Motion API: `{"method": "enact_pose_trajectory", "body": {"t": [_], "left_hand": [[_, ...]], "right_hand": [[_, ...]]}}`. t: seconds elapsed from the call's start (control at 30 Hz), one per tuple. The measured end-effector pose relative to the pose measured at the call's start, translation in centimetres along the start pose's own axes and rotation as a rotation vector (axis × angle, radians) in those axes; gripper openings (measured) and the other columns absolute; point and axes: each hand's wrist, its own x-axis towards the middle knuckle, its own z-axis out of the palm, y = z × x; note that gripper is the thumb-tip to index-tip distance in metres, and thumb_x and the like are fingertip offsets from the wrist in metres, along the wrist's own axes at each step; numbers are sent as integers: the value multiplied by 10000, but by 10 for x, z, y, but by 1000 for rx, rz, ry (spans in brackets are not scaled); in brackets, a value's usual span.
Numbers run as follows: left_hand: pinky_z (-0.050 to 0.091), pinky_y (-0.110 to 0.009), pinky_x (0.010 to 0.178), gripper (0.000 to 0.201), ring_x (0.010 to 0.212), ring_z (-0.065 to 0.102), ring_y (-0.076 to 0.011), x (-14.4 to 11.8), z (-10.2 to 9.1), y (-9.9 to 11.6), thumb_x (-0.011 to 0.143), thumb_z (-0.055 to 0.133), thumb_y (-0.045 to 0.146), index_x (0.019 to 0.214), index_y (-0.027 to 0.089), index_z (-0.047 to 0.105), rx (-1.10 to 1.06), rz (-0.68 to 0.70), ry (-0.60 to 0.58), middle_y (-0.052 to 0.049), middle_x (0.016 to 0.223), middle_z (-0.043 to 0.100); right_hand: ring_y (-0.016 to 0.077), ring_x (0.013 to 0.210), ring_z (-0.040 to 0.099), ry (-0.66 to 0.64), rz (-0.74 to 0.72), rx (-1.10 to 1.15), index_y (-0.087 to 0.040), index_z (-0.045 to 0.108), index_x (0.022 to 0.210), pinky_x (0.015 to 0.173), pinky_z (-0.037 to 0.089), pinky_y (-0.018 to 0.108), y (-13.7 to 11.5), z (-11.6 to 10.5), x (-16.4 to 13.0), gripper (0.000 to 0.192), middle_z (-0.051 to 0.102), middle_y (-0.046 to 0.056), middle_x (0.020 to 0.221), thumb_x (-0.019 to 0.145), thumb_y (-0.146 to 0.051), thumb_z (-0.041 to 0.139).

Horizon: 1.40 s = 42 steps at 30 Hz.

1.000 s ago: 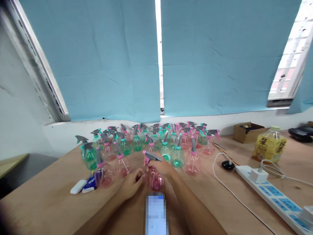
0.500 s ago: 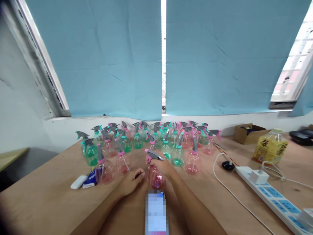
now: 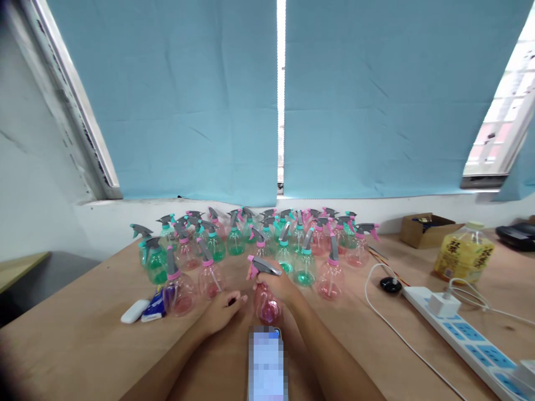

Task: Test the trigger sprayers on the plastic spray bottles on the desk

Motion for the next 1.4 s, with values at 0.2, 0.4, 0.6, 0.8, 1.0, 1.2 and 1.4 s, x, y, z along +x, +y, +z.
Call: {"method": "enact_pose_trajectory", "body": {"t": [0.2, 0.4, 0.6, 0.8, 1.0, 1.2, 1.4], "left_hand": [[286, -246, 589, 498, 625, 383, -123, -3, -4, 6, 931, 438, 575, 621, 202, 324, -16, -1, -10, 56, 612, 354], [294, -241, 595, 508, 624, 388, -124, -3, -5, 6, 923, 432, 597, 616, 196, 371, -15, 7, -31, 56, 611, 375], [333, -233, 621, 480, 656, 469, -134, -5, -7, 2, 945, 438, 555, 654, 177, 495, -30, 21, -41, 39, 641, 500], [395, -241, 684, 425, 740, 565, -162, -8, -9, 4, 961, 442, 498, 737, 171, 592, -61, 38, -48, 10, 729, 621], [400, -247, 682, 424, 723, 556, -160, -9, -10, 7, 955, 445, 507, 737, 171, 583, -68, 19, -61, 7, 730, 622], [386, -238, 666, 417, 714, 538, -155, -9, -10, 11, 949, 452, 498, 720, 170, 569, -66, 16, -60, 15, 701, 584], [366, -228, 645, 382, 695, 530, -145, -10, -7, 10, 955, 463, 450, 727, 167, 580, -83, 26, -42, 17, 693, 590]], "right_hand": [[125, 558, 586, 5, 4, 1, -188, 654, 718, 533, 387, 227, 2, -2, -1, 166, 618, -20, 639, 626, -150, 521], [144, 598, 609, 30, -11, -35, -211, 681, 826, 603, 459, 256, 5, -2, -1, 221, 583, -46, 606, 652, -192, 547], [144, 599, 618, 68, -8, -34, -205, 605, 666, 612, 458, 264, 10, -3, -2, 52, 586, -31, 613, 661, -186, 557], [143, 577, 598, 90, 10, -33, -194, 628, 708, 553, 427, 252, 3, 3, -2, 107, 614, -11, 642, 641, -199, 545], [166, 676, 606, 260, -92, -174, -204, 655, 906, 665, 476, 289, 11, 9, -6, 160, 638, 3, 736, 766, -222, 582], [198, 912, 595, 498, -372, -365, -238, 475, 1241, 819, 484, 340, 33, 12, -18, 335, 620, 51, 1037, 918, -305, 530], [213, 978, 548, 420, -344, -650, -250, 514, 1216, 933, 438, 416, 52, 8, -18, 267, 586, 61, 1054, 1009, -311, 356]]}}
